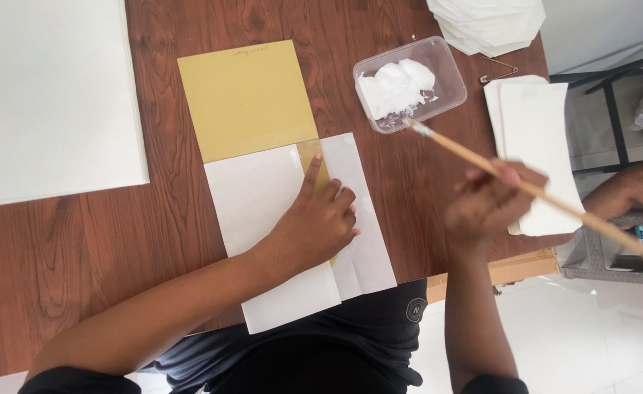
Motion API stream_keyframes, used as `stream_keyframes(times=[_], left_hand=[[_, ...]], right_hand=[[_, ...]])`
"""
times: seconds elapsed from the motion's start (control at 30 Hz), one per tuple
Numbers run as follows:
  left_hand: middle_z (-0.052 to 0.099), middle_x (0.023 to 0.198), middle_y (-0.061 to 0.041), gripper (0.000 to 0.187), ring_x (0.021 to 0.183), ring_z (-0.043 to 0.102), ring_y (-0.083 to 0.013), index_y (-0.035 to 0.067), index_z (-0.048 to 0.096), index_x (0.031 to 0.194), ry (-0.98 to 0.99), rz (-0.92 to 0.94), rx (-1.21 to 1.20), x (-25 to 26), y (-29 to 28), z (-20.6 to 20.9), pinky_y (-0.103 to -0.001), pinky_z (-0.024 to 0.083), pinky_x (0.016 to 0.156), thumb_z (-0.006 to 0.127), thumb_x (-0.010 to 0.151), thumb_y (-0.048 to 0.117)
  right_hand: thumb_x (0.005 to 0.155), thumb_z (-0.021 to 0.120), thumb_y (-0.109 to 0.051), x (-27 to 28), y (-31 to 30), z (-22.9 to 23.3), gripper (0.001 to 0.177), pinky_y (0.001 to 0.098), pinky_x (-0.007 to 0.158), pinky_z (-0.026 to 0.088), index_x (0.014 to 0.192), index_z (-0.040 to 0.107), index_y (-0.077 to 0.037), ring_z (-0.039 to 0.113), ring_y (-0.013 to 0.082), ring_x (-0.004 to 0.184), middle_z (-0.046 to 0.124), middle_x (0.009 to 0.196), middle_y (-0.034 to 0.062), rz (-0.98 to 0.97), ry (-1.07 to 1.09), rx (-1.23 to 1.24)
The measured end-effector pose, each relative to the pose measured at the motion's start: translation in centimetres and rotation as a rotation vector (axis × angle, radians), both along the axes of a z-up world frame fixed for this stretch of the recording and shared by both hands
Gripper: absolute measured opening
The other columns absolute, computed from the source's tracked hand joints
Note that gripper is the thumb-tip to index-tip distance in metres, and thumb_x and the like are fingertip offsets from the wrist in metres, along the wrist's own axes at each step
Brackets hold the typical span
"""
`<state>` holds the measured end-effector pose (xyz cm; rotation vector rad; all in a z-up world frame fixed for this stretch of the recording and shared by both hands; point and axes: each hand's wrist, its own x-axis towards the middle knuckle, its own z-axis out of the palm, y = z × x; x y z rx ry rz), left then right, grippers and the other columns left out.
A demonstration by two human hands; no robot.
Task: Manually assembling a paper bag by applying glue with a brush and folding the paper into shape.
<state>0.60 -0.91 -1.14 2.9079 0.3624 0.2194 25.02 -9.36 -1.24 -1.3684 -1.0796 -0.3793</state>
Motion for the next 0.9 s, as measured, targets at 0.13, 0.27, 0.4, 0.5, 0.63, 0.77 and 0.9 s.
stream_keyframes(times=[0.13,0.27,0.4,0.5,0.63,0.77,0.9], left_hand=[[0.072,0.111,-0.019,0.028,0.118,0.067,-0.0372,0.007,0.078,0.106,-0.014,-0.004,0.008,0.1,0.0,0.0,-0.079,0.007,0.116,0.07,0.095,0.031],[0.072,0.113,-0.02,0.027,0.12,0.066,-0.0379,0.007,0.078,0.108,0.007,-0.009,-0.008,-0.2,0.0,0.1,-0.079,0.007,0.117,0.071,0.095,0.029],[0.071,0.115,-0.02,0.028,0.121,0.066,-0.0379,0.007,0.078,0.109,0.013,-0.02,0.0,-0.2,0.1,0.1,-0.079,0.006,0.117,0.07,0.096,0.03],[0.072,0.113,-0.02,0.027,0.119,0.066,-0.0379,0.007,0.078,0.108,0.002,-0.019,0.006,-0.2,0.2,0.4,-0.079,0.007,0.117,0.07,0.096,0.03],[0.072,0.115,-0.019,0.028,0.12,0.066,-0.0366,0.009,0.078,0.109,-0.005,-0.013,0.035,-0.2,0.1,0.1,-0.078,0.008,0.117,0.069,0.096,0.032],[0.072,0.115,-0.019,0.027,0.12,0.066,-0.0373,0.008,0.078,0.109,-0.008,-0.015,0.039,-0.2,0.1,0.0,-0.078,0.008,0.117,0.069,0.097,0.031],[0.072,0.115,-0.02,0.027,0.119,0.067,-0.0373,0.008,0.078,0.109,-0.004,-0.017,0.051,-0.2,-0.1,0.3,-0.078,0.008,0.117,0.07,0.096,0.031]], right_hand=[[0.114,0.038,-0.024,-0.4,4.1,1.1,0.036,0.023,0.037,0.039,0.099,0.056,0.003,0.053,0.0154,0.039,0.059,0.059,0.01,-0.003,-0.049,-0.045],[0.116,0.037,-0.019,-0.8,4.9,0.7,0.032,0.023,0.04,0.038,0.1,0.056,0.001,0.053,0.0153,0.041,0.058,0.06,0.0091,0.063,-0.107,-0.202],[0.116,0.037,-0.021,-1.2,4.7,0.9,0.033,0.0228,0.04,0.041,0.1,0.056,0.001,0.053,0.0157,0.04,0.056,0.059,0.0085,0.038,-0.041,-0.218],[0.116,0.035,-0.025,-1.8,5.2,1.0,0.035,0.022,0.04,0.041,0.101,0.054,0.0,0.053,0.0155,0.039,0.054,0.058,0.0078,0.058,0.077,-0.177],[0.115,0.028,-0.039,-1.3,4.0,0.6,0.041,0.0198,0.039,0.04,0.106,0.051,-0.005,0.051,0.0118,0.041,0.049,0.061,0.0024,0.016,0.257,-0.091],[0.114,0.032,-0.035,-2.1,3.1,-0.8,0.04,0.0217,0.038,0.04,0.098,0.049,-0.003,0.05,0.0132,0.039,0.047,0.06,0.0048,0.055,0.095,0.028],[0.111,0.039,-0.031,-2.6,3.2,-2.1,0.041,0.0244,0.033,0.038,0.089,0.053,0.001,0.05,0.0149,0.035,0.051,0.054,0.0072,0.154,-0.046,0.009]])
